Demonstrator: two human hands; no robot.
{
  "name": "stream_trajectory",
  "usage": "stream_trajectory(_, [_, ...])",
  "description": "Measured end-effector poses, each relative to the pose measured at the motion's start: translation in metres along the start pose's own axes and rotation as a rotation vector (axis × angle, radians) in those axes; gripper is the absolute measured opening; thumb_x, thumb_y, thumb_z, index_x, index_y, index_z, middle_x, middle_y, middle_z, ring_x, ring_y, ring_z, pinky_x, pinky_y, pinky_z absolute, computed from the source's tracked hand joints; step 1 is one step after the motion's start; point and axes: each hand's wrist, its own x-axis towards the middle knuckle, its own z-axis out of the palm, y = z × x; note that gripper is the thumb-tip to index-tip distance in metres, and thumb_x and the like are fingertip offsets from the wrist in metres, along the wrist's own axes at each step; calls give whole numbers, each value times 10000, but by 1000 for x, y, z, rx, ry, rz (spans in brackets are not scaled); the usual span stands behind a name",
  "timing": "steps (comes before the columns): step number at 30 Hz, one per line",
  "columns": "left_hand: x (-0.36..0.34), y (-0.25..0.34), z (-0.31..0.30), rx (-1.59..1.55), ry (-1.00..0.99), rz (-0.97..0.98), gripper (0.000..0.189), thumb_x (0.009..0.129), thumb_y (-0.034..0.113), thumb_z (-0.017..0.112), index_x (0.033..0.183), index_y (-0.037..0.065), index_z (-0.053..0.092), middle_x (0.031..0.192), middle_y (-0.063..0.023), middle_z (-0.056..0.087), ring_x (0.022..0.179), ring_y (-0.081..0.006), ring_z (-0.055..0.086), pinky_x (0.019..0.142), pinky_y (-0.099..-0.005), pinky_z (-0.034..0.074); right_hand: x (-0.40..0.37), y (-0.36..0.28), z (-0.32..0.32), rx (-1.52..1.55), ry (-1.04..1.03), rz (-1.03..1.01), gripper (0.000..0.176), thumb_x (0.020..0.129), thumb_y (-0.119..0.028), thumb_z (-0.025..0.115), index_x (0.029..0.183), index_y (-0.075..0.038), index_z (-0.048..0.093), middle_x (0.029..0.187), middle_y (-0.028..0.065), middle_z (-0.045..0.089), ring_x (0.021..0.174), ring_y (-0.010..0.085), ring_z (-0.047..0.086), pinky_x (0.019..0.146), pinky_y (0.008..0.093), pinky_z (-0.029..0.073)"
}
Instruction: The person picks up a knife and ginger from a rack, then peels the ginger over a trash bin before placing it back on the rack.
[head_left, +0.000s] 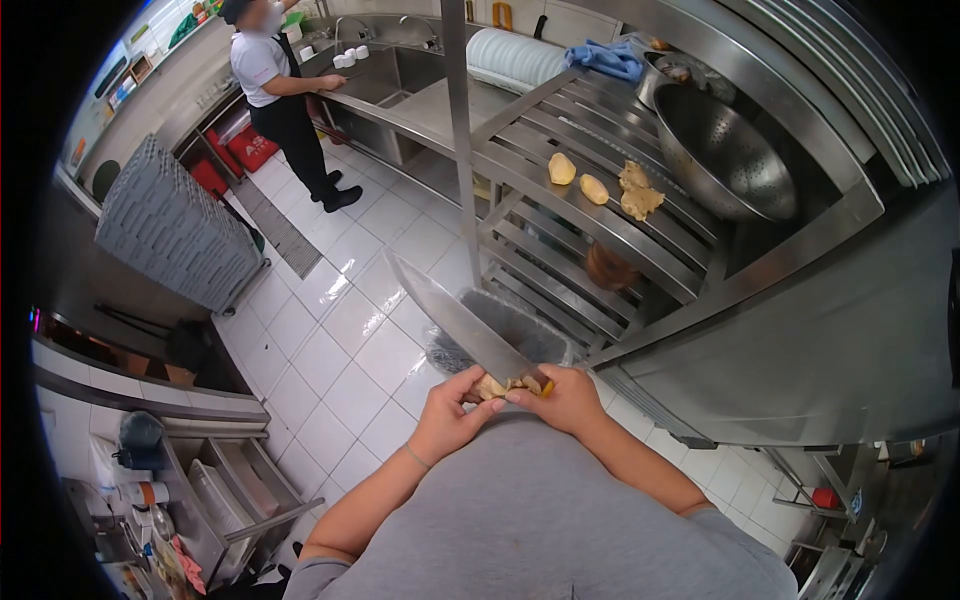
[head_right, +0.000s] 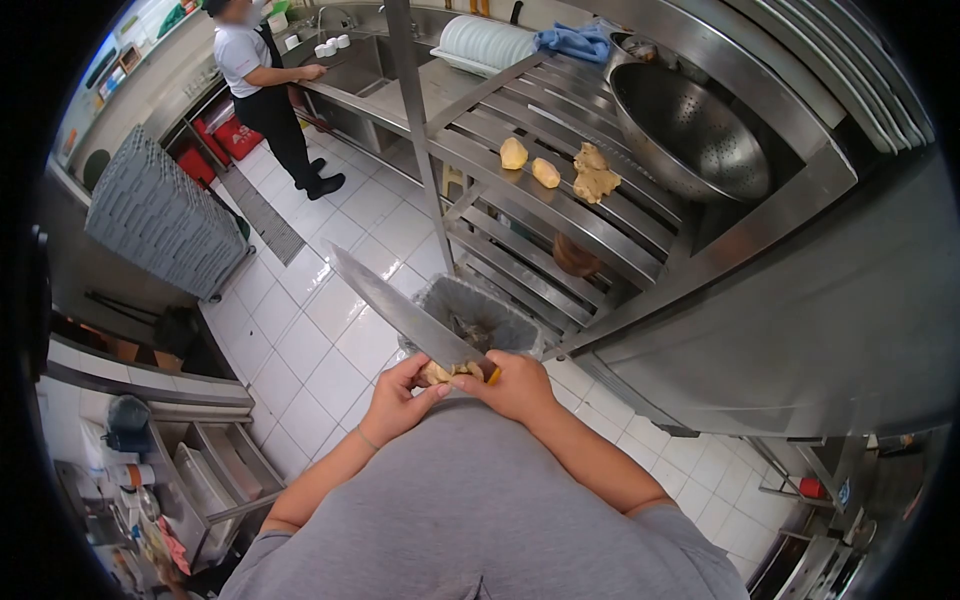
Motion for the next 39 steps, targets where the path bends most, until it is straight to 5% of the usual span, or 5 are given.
stream_trajectory(21, [-4,9,-2,496,81,83,415,758,269,943,994,0,732,809,-64,604,663,-163,584,629,-312,514,-2,-8,-5,-121,-91,-50,629,794,-642,822,771,-30,680,681,156,693,634,337,699,604,437,536])
stream_trajectory(28, [4,4,-2,362,2,261,558,859,172,868,1335,17,623,1072,-104,630,958,-206,623,886,-323,518,7,-2,-7,453,-289,105,238,927,-267,811,934,-42,736,667,-12,623,560,80,556,513,286,445])
stream_trajectory(30, [4,-6,-1,360,-8,369,596,899,143,827,1422,26,567,1148,-121,631,1054,-230,623,973,-339,501,10,0,-9,483,-339,172,236,931,-271,808,936,-48,732,656,-18,603,543,70,531,499,272,423])
stream_trajectory(32, [4,-8,6,-39,-117,93,586,954,129,756,1477,45,506,1236,-145,630,1166,-272,613,1061,-367,458,13,-8,-13,509,-392,233,233,935,-274,806,938,-54,728,644,-25,583,526,60,507,485,259,400])
stream_trajectory(39, [5,8,1,267,-150,131,501,979,127,712,1426,23,512,1246,-116,650,1145,-198,615,997,-332,487,7,2,2,434,-270,57,385,886,-366,858,1026,-15,785,816,51,750,733,113,661,693,310,529])
